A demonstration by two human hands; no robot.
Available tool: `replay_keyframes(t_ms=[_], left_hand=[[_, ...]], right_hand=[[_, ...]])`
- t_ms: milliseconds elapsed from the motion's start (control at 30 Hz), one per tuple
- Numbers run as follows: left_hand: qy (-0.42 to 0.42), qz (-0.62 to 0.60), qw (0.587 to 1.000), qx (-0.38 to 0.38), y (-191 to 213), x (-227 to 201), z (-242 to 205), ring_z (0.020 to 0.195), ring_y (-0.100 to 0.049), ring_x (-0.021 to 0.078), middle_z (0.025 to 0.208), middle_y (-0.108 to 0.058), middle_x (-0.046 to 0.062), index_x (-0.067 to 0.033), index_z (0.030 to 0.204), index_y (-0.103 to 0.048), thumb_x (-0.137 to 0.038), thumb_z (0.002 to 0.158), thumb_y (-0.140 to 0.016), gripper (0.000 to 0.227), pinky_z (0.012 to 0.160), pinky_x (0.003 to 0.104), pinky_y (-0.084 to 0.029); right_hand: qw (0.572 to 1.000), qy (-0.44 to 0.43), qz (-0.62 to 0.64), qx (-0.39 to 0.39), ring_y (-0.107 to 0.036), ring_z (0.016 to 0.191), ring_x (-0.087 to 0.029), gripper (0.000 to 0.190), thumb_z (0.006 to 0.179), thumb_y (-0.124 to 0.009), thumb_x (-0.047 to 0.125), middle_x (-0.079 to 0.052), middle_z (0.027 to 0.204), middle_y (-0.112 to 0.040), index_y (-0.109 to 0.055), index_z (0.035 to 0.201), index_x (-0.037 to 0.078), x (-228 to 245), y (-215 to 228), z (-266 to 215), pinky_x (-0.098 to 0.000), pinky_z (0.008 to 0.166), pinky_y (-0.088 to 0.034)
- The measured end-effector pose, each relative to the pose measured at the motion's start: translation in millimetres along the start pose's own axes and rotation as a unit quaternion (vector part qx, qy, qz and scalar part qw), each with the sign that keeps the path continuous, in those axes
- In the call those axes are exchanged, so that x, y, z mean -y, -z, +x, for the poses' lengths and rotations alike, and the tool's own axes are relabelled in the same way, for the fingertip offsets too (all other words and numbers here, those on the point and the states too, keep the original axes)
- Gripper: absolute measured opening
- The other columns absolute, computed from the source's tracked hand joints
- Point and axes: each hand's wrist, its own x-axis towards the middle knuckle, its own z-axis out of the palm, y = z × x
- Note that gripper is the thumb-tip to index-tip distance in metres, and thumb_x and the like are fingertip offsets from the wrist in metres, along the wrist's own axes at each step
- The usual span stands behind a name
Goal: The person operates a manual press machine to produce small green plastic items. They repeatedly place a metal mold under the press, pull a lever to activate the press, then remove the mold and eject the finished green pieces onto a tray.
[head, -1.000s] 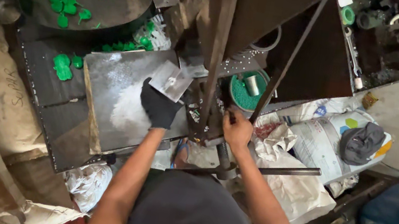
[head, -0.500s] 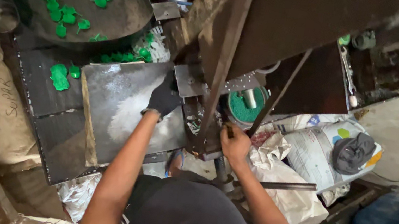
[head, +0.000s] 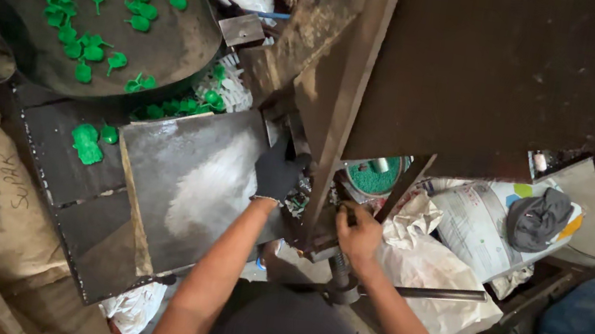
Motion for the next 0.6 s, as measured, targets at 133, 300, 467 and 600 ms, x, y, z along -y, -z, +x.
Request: replay_keyframes(t_ms=[133,300,467,600], left_hand=[[-0.019,-0.011,0.999,0.039,0.8,15.2,5.3,0.097,-0.073,0.0361,0.108,-0.076,0.017,-0.0128,0.144,-0.058,-0.035,0.075,-0.081,0.076,0.084,0.043,-0.056],[-0.086,-0.128,0.988,0.03,20.7,75.0,7.3,0.117,-0.07,0.0323,0.128,-0.072,0.017,-0.0066,0.145,-0.057,-0.028,0.089,-0.078,0.063,0.1,0.04,-0.053],[-0.159,0.312,0.881,-0.318,110.7,142.6,-73.6,0.141,-0.046,0.0431,0.148,-0.055,0.026,0.0058,0.145,-0.053,-0.034,0.086,-0.08,0.076,0.122,0.055,-0.03],[0.003,0.356,0.887,-0.296,138.4,152.3,-153.4,0.141,-0.043,0.052,0.15,-0.047,0.038,0.0103,0.152,-0.045,-0.052,0.089,-0.073,0.093,0.118,0.057,-0.033]], right_hand=[[1.0,0.022,0.002,-0.02,-0.073,0.076,-0.031,0.015,0.088,-0.073,0.017,-0.015,0.087,-0.074,-0.076,0.101,0.01,2.3,-1.6,-3.2,-0.039,0.068,-0.056],[0.999,-0.001,-0.008,-0.038,-0.073,0.076,-0.032,0.017,0.088,-0.074,0.02,-0.016,0.087,-0.074,-0.076,0.103,0.011,0.0,-1.1,-7.5,-0.04,0.068,-0.057],[0.999,0.001,0.012,-0.041,-0.074,0.073,-0.03,0.016,0.09,-0.073,0.022,-0.014,0.086,-0.074,-0.075,0.103,0.013,-2.1,-1.2,-8.1,-0.0394,0.065,-0.056],[0.998,0.016,0.043,-0.047,-0.073,0.071,-0.029,0.017,0.089,-0.073,0.022,-0.013,0.083,-0.074,-0.075,0.102,0.012,-6.1,1.4,-13.0,-0.0383,0.063,-0.056]])
